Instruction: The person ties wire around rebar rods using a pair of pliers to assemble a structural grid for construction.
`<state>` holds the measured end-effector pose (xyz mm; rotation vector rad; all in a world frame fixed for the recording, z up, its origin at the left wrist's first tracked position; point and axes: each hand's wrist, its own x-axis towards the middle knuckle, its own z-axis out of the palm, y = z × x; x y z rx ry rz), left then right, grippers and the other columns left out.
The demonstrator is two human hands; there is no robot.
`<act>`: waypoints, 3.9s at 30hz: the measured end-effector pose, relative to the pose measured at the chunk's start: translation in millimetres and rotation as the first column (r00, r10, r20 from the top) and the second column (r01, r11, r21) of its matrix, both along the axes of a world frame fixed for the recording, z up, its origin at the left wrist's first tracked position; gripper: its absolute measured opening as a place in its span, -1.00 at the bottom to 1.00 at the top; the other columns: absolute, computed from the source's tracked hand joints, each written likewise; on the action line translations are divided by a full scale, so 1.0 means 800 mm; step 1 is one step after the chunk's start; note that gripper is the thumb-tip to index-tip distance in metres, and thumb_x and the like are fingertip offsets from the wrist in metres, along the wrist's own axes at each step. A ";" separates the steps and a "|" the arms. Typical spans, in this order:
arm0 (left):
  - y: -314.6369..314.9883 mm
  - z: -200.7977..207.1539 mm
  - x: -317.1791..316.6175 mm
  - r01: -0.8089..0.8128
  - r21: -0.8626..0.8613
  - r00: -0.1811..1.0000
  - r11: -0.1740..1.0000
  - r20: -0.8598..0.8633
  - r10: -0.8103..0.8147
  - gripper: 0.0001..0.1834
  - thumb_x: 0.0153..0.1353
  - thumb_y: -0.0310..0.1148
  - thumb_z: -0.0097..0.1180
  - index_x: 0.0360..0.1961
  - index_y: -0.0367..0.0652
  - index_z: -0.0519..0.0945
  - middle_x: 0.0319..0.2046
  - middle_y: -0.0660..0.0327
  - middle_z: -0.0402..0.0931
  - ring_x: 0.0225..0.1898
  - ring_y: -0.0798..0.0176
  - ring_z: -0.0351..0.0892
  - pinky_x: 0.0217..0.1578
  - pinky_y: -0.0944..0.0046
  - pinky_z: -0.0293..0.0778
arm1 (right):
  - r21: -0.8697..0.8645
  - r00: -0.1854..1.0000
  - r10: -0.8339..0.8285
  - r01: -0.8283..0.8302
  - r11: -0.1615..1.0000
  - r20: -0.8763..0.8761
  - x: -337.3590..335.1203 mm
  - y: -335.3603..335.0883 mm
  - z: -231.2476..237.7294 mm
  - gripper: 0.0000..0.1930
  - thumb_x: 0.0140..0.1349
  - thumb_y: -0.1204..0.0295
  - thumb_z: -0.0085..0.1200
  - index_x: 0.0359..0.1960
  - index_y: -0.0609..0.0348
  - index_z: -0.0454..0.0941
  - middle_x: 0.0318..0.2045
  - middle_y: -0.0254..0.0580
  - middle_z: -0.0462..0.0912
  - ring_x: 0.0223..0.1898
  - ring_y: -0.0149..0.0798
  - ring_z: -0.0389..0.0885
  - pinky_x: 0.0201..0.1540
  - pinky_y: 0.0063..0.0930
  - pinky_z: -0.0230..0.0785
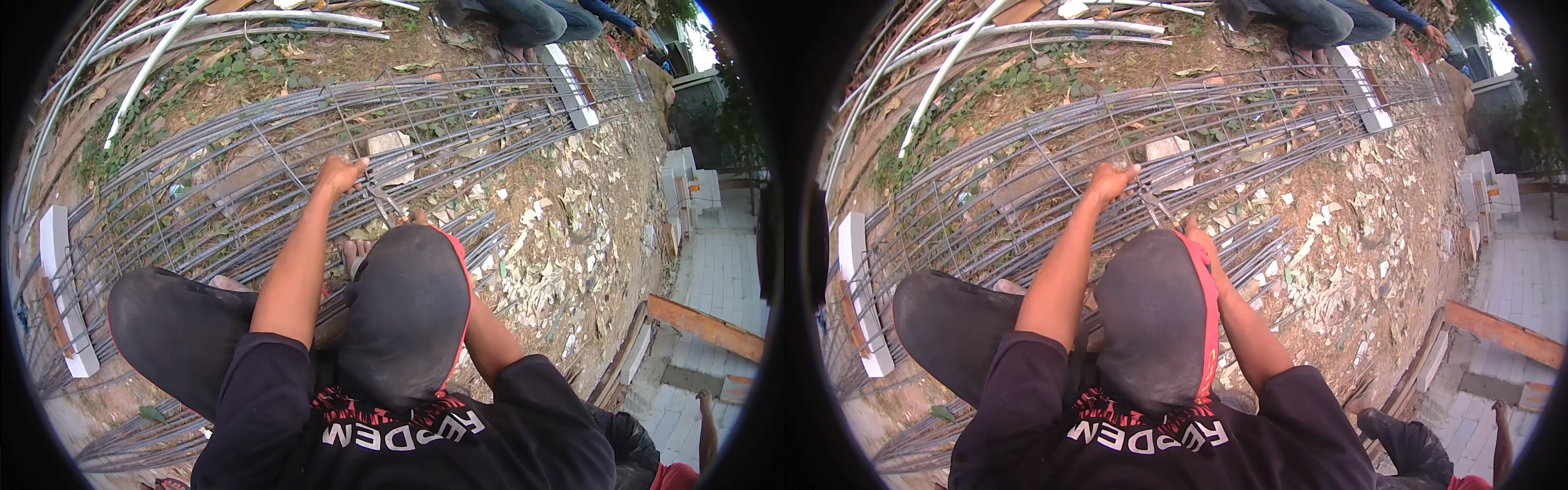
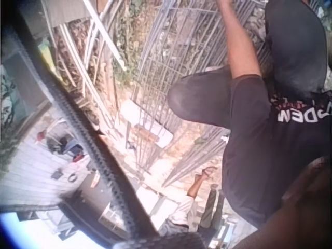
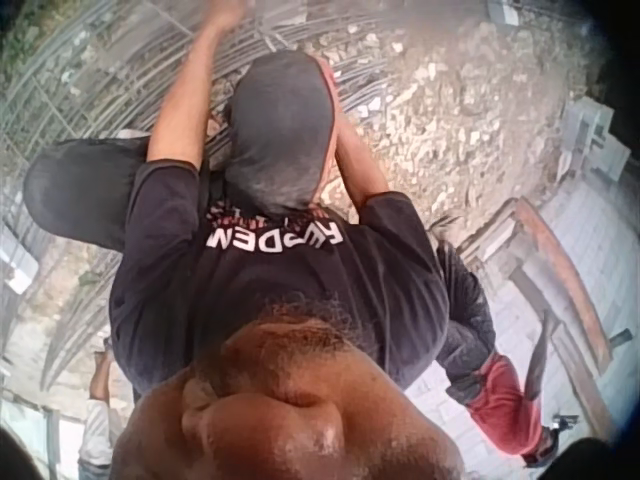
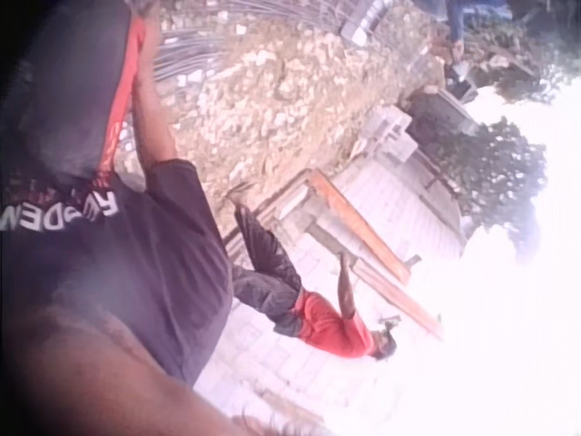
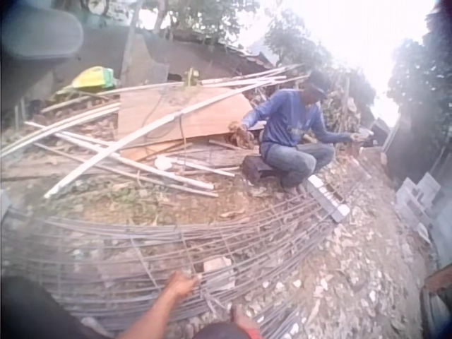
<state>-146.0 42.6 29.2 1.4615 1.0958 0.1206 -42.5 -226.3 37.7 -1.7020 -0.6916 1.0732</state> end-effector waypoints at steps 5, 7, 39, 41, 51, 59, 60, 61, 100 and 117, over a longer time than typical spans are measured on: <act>0.003 0.002 -0.008 0.000 0.000 0.998 1.000 -0.069 0.000 -0.42 0.31 0.06 0.28 -0.42 -0.40 0.75 -0.54 0.02 0.72 -0.62 0.25 0.61 -0.47 0.15 0.51 | -0.166 0.794 0.037 0.082 0.983 0.607 -0.019 0.014 0.041 -0.57 0.39 0.13 0.13 0.07 0.23 0.49 -0.03 0.03 0.67 -0.13 0.10 0.70 -0.06 -0.01 0.51; -0.003 0.006 0.000 0.006 -0.004 0.999 1.000 -0.036 -0.006 -0.42 0.31 0.06 0.28 -0.43 -0.38 0.75 -0.55 0.03 0.71 -0.61 0.26 0.62 -0.47 0.16 0.51 | -0.150 0.874 0.047 0.031 0.988 0.485 -0.015 0.005 0.045 -0.56 0.38 0.12 0.13 0.07 0.23 0.49 -0.02 0.06 0.66 -0.10 0.12 0.69 -0.06 0.00 0.51; -0.119 -0.011 -0.060 0.093 -0.555 0.884 0.827 0.429 0.188 -0.64 0.50 -0.05 0.10 0.05 -0.09 0.59 -0.33 0.32 0.61 -0.26 0.34 0.69 -0.16 0.31 0.64 | -0.131 0.801 0.098 -0.025 0.991 0.590 -0.003 0.002 0.078 -0.53 0.39 0.09 0.14 0.06 0.28 0.55 -0.20 0.12 0.68 -0.21 0.02 0.70 -0.15 -0.15 0.55; -0.112 0.000 -0.065 0.135 -0.617 0.857 0.775 0.466 0.222 -0.65 0.49 -0.04 0.11 0.02 -0.08 0.59 -0.35 0.34 0.60 -0.31 0.39 0.64 -0.20 0.33 0.62 | -0.090 0.901 0.081 -0.047 0.995 0.427 0.000 -0.004 0.086 -0.53 0.39 0.09 0.14 0.06 0.28 0.55 -0.22 0.11 0.69 -0.23 0.00 0.70 -0.16 -0.16 0.56; -0.078 0.023 -0.119 0.073 -0.615 0.867 0.785 0.428 0.254 -0.68 0.50 -0.09 0.11 -0.06 -0.15 0.56 -0.59 0.49 0.25 -0.68 0.59 0.10 -0.71 0.51 -0.03 | -0.011 0.999 0.020 -0.020 1.000 -0.041 0.051 0.041 0.071 -0.55 0.41 0.12 0.14 0.12 0.23 0.59 -0.39 0.01 0.68 -0.42 -0.13 0.68 -0.24 -0.25 0.56; -0.032 0.041 -0.228 -0.478 -0.670 0.560 0.568 0.265 0.785 -0.40 0.35 0.23 0.19 -0.06 -0.17 0.61 -0.59 0.46 0.21 -0.67 0.56 0.09 -0.73 0.51 -0.07 | -0.152 0.500 0.062 0.142 0.978 0.864 0.111 0.182 0.033 -0.33 0.43 0.14 0.04 0.49 0.16 0.22 0.19 0.33 0.46 0.23 0.25 0.46 0.19 0.11 0.36; -0.042 0.045 -0.227 -0.496 -0.666 0.544 0.557 0.261 0.797 -0.40 0.35 0.23 0.19 -0.06 -0.17 0.61 -0.59 0.46 0.21 -0.67 0.56 0.09 -0.73 0.51 -0.07 | -0.153 0.505 0.073 0.118 0.981 0.860 0.122 0.189 0.025 -0.33 0.43 0.14 0.04 0.49 0.16 0.22 0.19 0.33 0.46 0.23 0.25 0.46 0.19 0.11 0.36; -0.055 0.054 -0.217 -0.556 -0.502 0.674 0.663 0.194 0.713 -0.35 0.28 0.26 0.25 -0.08 -0.20 0.63 -0.60 0.46 0.21 -0.67 0.56 0.08 -0.72 0.48 -0.07 | -0.191 0.444 0.112 0.139 0.972 0.889 0.135 0.192 0.015 -0.32 0.43 0.13 0.04 0.49 0.16 0.21 0.24 0.27 0.43 0.28 0.24 0.42 0.22 0.17 0.33; -0.123 0.198 -0.035 -0.232 0.069 0.626 0.970 0.774 0.095 -0.48 0.59 -0.11 -0.14 0.19 -0.40 0.56 -0.14 -0.03 0.74 -0.09 0.15 0.76 -0.10 0.18 0.60 | -0.034 0.886 0.337 -0.344 0.938 0.318 0.003 0.084 0.299 -0.59 0.55 0.43 -0.13 0.35 0.16 0.51 -0.56 -0.49 0.42 -0.56 -0.58 0.32 -0.48 -0.60 0.22; -0.105 0.379 -0.180 -0.590 -0.208 0.045 0.780 0.956 0.289 -0.53 0.62 0.03 -0.24 -0.22 -0.12 0.51 -0.53 0.35 0.43 -0.40 0.44 0.50 -0.33 0.40 0.52 | 0.002 0.734 0.609 -0.639 0.770 0.300 -0.167 0.140 0.455 -0.68 0.55 0.33 -0.05 0.10 0.30 0.59 -0.56 -0.53 0.40 -0.49 -0.61 0.27 -0.44 -0.59 0.16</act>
